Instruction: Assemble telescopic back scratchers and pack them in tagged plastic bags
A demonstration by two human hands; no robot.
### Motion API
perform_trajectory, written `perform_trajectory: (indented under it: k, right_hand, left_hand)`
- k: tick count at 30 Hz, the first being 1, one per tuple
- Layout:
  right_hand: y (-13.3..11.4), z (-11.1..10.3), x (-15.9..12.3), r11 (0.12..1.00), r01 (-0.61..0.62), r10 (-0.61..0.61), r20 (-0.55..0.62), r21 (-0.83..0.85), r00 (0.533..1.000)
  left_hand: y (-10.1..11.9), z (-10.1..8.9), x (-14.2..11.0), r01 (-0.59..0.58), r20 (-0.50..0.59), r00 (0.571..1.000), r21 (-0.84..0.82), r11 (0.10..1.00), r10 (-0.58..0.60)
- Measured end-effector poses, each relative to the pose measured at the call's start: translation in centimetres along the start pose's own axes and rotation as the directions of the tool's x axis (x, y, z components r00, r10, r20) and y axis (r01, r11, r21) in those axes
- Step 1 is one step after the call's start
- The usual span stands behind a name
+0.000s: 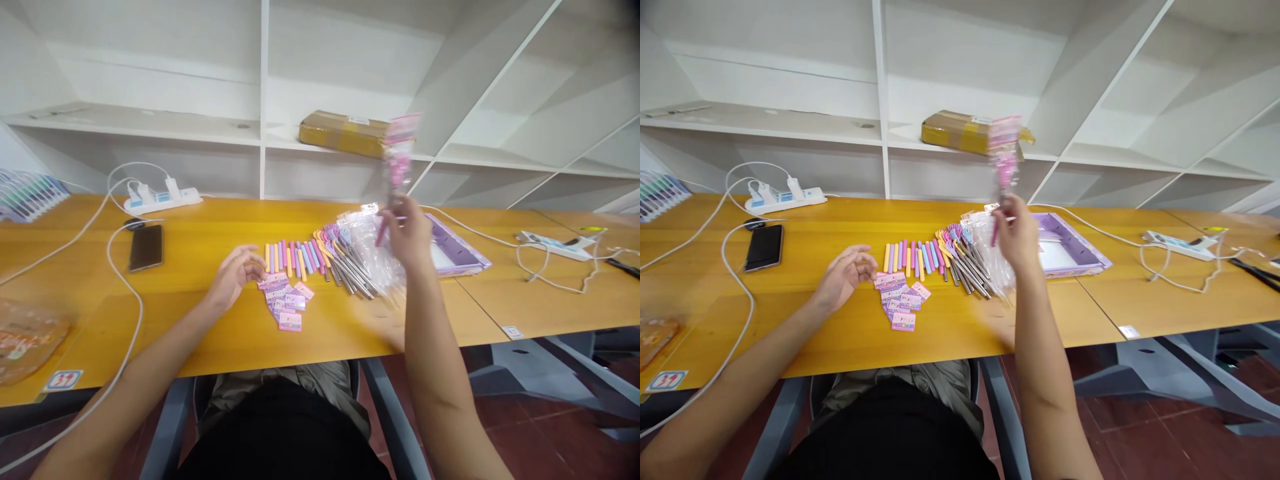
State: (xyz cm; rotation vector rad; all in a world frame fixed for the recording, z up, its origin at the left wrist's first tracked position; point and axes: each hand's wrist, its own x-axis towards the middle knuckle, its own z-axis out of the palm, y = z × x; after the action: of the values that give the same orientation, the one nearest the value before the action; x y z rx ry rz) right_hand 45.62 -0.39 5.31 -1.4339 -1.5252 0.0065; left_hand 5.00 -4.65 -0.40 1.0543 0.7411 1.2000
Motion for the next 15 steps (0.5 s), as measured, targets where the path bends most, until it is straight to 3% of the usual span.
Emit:
perform_trajectory:
  k: [2, 3, 5, 7, 11, 15]
  right_hand:
    - [5.0, -2.6, 1.5, 0.969, -0.1, 0.049, -0.223, -0.227, 0.974]
    - [7.4, -3.5, 1.9, 0.929, -0.179, 0.102, -0.239, -0.324, 0.966]
    - [11.5, -4.4, 1.9, 0.82, -0.307, 0.306, -0.083, -0.482, 0.948]
    - [14.3, -4.3, 1.2, 0.78, -0.324, 0.426, 0.076, -0.536, 0.901]
    - [16.5, -2.6, -0.3, 0.779, -0.302, 0.481, 0.214, -0.55, 0.85]
    - [17.4, -1.9, -0.8, 0.772, -0.312, 0.483, 0.191, -0.554, 0.855]
  left_hand:
    - [-0.3, 0.0, -0.1, 0.042, 0.028, 0.999, 0.05, 0.998, -0.044]
    - [-0.5, 0.0, -0.2, 0.058, 0.043, 0.997, 0.08, 0.995, -0.062]
    - [-0.9, -0.1, -0.2, 0.081, 0.07, 0.993, 0.135, 0.987, -0.091]
    - [-1.3, -0.1, -0.2, 0.101, 0.087, 0.989, 0.169, 0.98, -0.117]
    - [-1.8, -0.1, 0.0, 0.13, 0.093, 0.984, 0.193, 0.973, -0.15]
    - [-1.9, -0.1, 0.1, 0.137, 0.092, 0.982, 0.236, 0.962, -0.162]
